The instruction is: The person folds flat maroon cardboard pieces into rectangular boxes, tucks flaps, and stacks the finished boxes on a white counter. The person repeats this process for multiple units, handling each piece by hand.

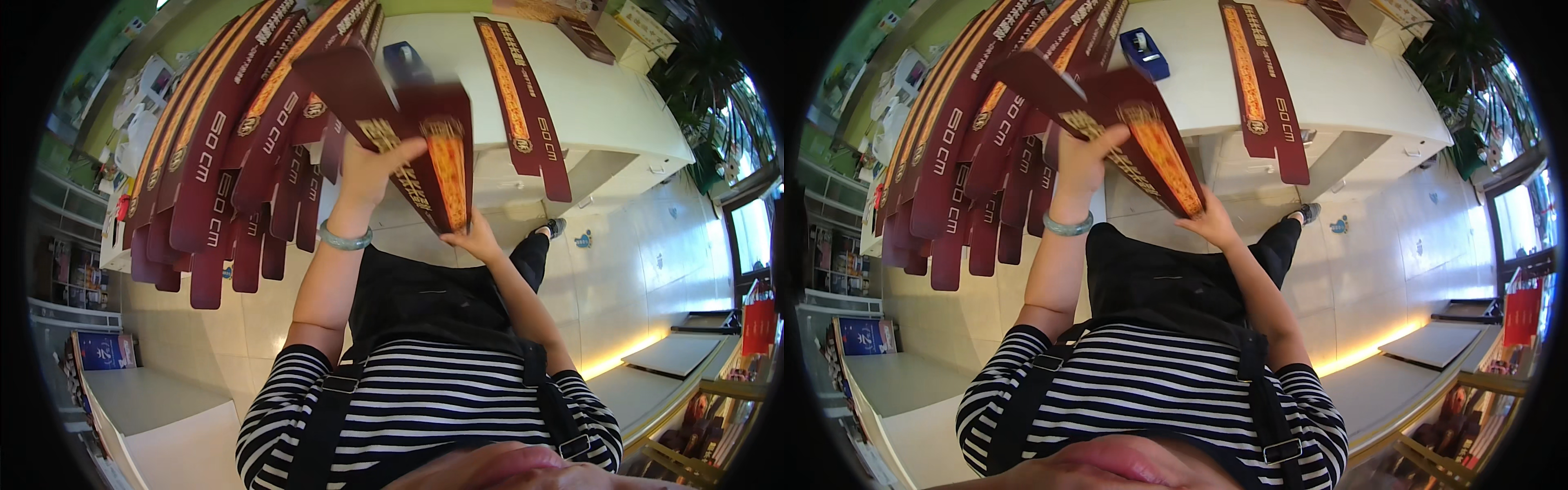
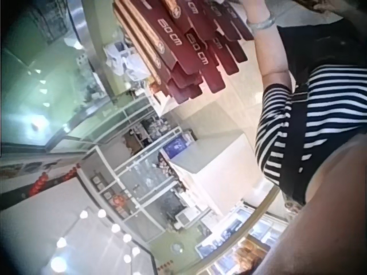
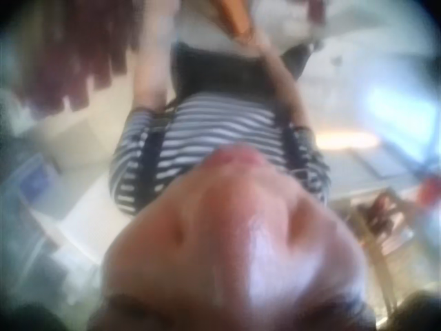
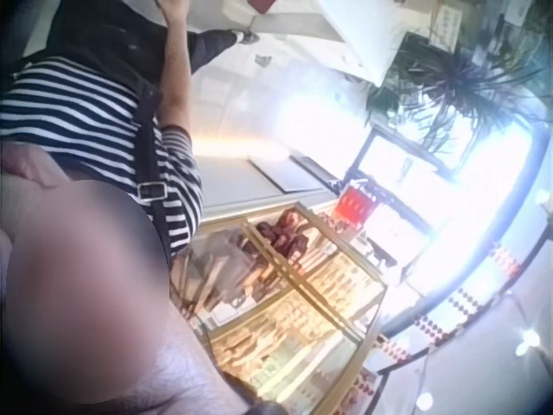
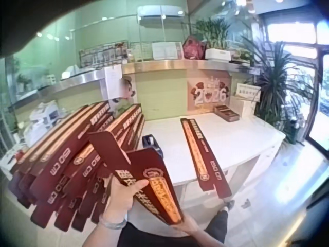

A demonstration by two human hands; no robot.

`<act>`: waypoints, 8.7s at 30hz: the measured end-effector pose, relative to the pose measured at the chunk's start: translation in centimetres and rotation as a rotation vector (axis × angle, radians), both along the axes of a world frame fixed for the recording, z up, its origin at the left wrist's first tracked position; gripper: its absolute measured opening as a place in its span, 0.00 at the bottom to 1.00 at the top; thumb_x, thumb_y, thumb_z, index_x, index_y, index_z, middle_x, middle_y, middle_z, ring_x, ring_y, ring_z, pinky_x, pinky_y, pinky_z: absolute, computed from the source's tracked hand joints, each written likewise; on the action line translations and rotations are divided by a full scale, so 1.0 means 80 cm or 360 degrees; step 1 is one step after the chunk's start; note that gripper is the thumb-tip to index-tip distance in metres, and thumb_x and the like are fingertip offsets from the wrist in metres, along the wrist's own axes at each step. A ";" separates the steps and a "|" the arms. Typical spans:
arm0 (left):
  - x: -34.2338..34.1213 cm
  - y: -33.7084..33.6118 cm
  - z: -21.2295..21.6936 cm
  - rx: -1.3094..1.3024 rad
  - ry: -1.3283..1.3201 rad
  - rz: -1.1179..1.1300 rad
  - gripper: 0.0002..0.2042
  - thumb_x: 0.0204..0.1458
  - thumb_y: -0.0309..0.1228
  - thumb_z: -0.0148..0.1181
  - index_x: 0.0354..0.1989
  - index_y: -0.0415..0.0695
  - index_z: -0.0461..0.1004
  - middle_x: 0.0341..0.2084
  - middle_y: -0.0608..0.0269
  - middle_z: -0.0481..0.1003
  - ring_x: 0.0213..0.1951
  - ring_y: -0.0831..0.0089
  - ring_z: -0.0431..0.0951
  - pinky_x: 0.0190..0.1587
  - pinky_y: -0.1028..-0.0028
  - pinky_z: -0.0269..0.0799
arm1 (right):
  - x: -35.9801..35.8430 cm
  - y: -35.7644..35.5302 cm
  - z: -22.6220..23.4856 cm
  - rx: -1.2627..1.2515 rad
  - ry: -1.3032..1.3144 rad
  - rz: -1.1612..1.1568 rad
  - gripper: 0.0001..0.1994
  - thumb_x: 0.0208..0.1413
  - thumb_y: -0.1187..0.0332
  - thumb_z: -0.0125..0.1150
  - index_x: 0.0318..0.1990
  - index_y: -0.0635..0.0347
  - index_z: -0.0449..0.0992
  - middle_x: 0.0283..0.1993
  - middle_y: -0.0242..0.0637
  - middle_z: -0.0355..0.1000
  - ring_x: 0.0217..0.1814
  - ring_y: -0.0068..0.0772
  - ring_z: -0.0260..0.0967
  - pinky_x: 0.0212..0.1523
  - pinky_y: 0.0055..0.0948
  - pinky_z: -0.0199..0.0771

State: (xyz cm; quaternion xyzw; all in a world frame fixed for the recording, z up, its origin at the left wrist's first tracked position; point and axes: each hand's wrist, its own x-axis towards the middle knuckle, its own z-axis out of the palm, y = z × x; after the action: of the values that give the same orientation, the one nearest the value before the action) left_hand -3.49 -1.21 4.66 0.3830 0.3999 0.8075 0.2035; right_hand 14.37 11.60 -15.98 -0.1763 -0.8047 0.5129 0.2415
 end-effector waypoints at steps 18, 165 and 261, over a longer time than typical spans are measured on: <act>0.060 -0.007 -0.069 -0.0153 0.0602 -0.0151 0.46 0.41 0.29 0.76 0.69 0.35 0.54 0.63 0.49 0.63 0.63 0.60 0.68 0.63 0.62 0.65 | 0.024 -0.031 0.177 0.0643 0.0616 0.0229 0.58 0.45 0.54 0.78 0.77 0.56 0.40 0.75 0.57 0.48 0.76 0.59 0.49 0.72 0.50 0.51; 0.109 0.013 0.020 -0.0506 0.1686 0.0172 0.55 0.43 0.50 0.75 0.75 0.41 0.45 0.66 0.42 0.57 0.65 0.46 0.62 0.67 0.58 0.61 | 0.039 0.072 0.110 -0.0968 0.1190 -0.0613 0.45 0.55 0.42 0.66 0.72 0.56 0.53 0.71 0.45 0.58 0.72 0.40 0.58 0.69 0.44 0.61; -0.008 -0.021 0.092 0.0439 0.0133 0.0029 0.34 0.54 0.48 0.54 0.60 0.31 0.64 0.54 0.44 0.72 0.54 0.55 0.75 0.61 0.57 0.68 | 0.059 0.012 0.067 0.0463 -0.0024 -0.0045 0.50 0.35 0.59 0.81 0.69 0.55 0.60 0.60 0.48 0.70 0.64 0.50 0.67 0.63 0.42 0.68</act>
State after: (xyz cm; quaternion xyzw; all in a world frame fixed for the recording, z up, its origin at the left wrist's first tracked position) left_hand -4.13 -2.88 12.03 0.4369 0.2967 0.8400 0.1249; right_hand 19.07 12.58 -10.66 -0.1545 -0.8698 0.3860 0.2656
